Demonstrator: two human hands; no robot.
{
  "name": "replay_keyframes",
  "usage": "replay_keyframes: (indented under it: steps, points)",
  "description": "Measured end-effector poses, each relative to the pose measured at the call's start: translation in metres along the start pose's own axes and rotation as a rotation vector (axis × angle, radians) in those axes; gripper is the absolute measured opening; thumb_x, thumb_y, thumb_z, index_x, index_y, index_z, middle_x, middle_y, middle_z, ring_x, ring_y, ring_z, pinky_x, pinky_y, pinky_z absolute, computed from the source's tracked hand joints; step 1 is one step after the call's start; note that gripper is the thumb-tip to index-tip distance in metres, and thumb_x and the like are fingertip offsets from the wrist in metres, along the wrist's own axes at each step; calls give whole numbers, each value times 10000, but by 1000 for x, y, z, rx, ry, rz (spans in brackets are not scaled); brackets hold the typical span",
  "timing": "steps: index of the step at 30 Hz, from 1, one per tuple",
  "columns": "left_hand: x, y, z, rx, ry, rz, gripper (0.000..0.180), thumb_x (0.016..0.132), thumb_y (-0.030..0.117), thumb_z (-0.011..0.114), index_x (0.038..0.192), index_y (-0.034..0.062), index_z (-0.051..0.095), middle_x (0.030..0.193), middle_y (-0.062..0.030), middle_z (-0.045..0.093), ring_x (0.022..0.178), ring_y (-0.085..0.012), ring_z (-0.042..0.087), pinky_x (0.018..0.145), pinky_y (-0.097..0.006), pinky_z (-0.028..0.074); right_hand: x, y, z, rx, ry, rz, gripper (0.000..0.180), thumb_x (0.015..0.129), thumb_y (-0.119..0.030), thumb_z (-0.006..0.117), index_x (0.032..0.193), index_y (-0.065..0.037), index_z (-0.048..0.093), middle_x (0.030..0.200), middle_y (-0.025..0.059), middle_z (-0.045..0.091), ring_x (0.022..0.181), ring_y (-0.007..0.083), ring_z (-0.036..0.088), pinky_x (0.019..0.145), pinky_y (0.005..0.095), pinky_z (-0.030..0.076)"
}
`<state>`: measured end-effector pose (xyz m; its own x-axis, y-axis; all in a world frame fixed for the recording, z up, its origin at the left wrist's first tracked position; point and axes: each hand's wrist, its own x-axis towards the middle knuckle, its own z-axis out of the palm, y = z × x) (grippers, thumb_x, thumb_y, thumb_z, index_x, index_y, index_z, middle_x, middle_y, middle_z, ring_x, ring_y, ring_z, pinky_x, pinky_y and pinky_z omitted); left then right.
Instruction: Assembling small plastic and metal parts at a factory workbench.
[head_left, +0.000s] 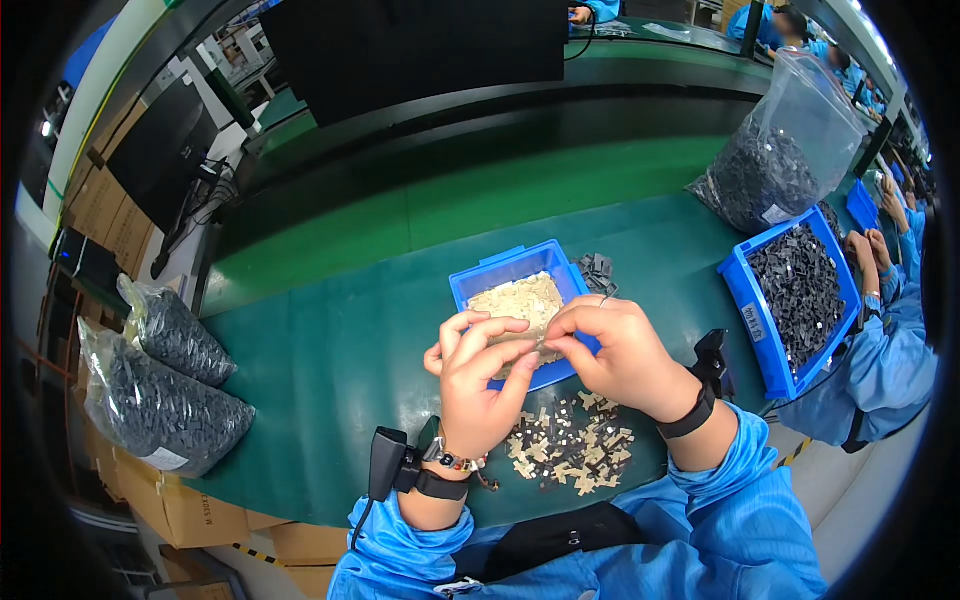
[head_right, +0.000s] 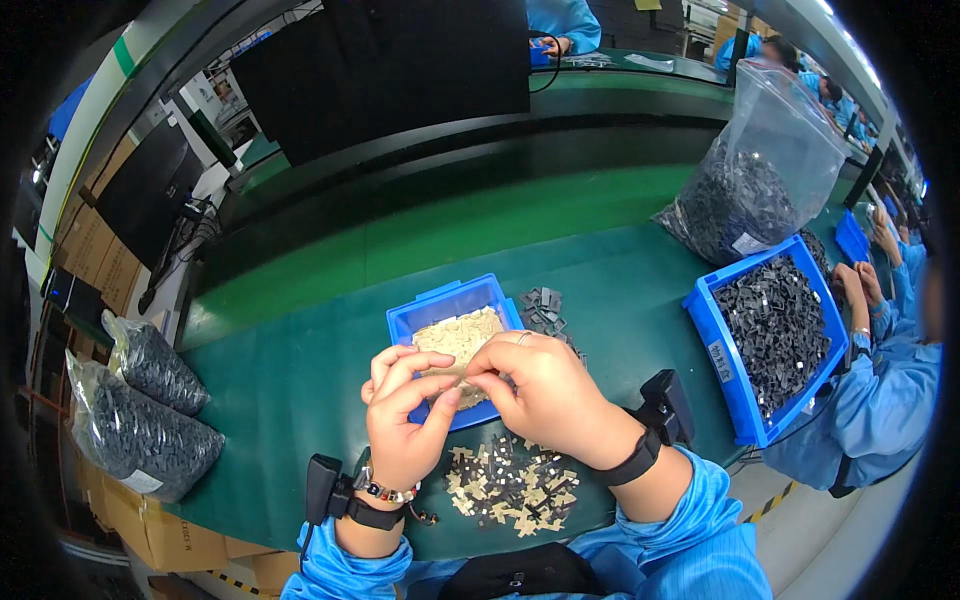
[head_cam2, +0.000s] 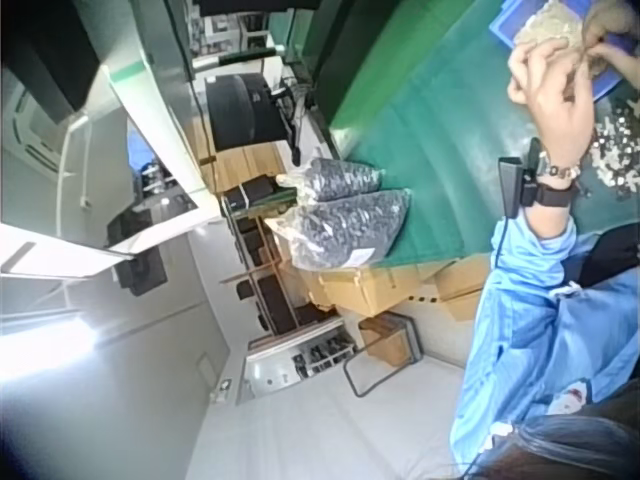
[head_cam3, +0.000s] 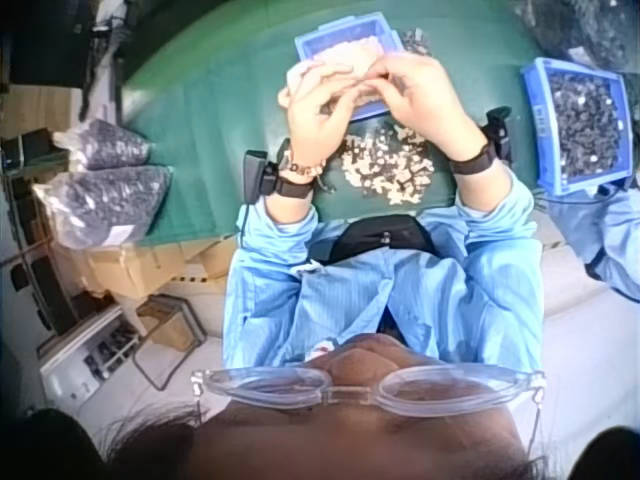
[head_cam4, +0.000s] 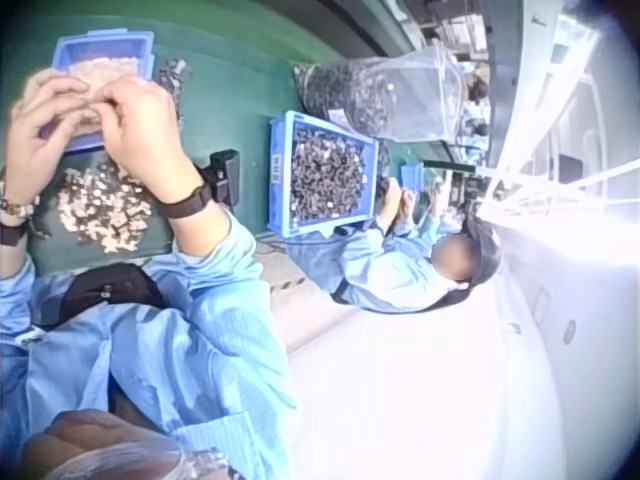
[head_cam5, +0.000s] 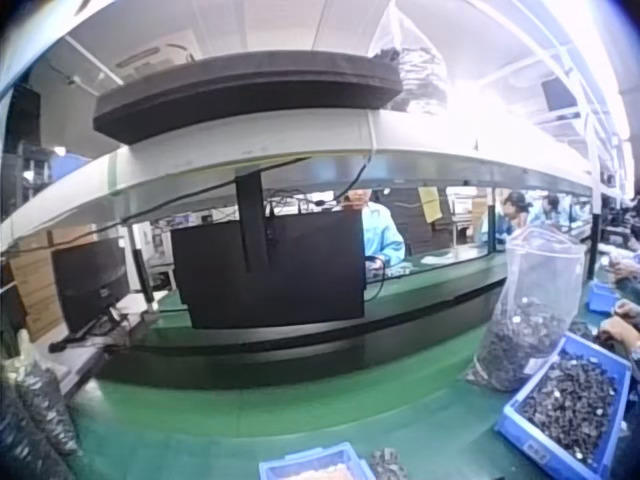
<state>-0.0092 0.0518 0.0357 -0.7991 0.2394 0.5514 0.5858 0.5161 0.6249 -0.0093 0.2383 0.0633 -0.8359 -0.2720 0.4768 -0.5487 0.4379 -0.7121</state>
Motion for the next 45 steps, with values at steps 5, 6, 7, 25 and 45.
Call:
replay_keyframes:
  steps: [5,6,7,25,45]
  points:
    - [-1,-1,2,-23,-1,-14,66,764,109,737,829,108,726,1072,2,681,1113,-251,519,928,-386,311,-2,2,8,-43,30,-101,85,764,13,672,846,-9,678,831,116,671,769,301,652,703,389,521]
    - [-1,-1,2,-21,-3,-19,60,768,108,731,827,113,727,1072,4,678,1116,-250,514,933,-387,302,-3,2,9,-71,50,-149,96,753,15,673,846,-9,680,839,109,671,780,293,652,717,386,520]
    - [-1,0,3,-21,-4,-19,60,768,108,731,827,113,727,1072,4,678,1116,-250,514,933,-387,302,-4,1,10,-71,51,-148,96,753,15,673,846,-9,680,839,109,671,780,293,652,717,386,520]
    - [-4,0,5,77,-10,12,49,778,122,679,809,142,711,1128,15,602,1143,-269,445,928,-444,218,-10,2,16,-251,62,-202,143,691,46,673,821,-13,662,842,100,672,762,280,631,702,385,490]
    - [-3,-3,3,108,22,-24,30,806,125,684,790,114,661,1104,5,623,1106,-253,470,913,-413,248,-9,15,15,-342,205,-213,134,716,2,676,846,-32,684,863,86,660,789,269,622,708,386,455]
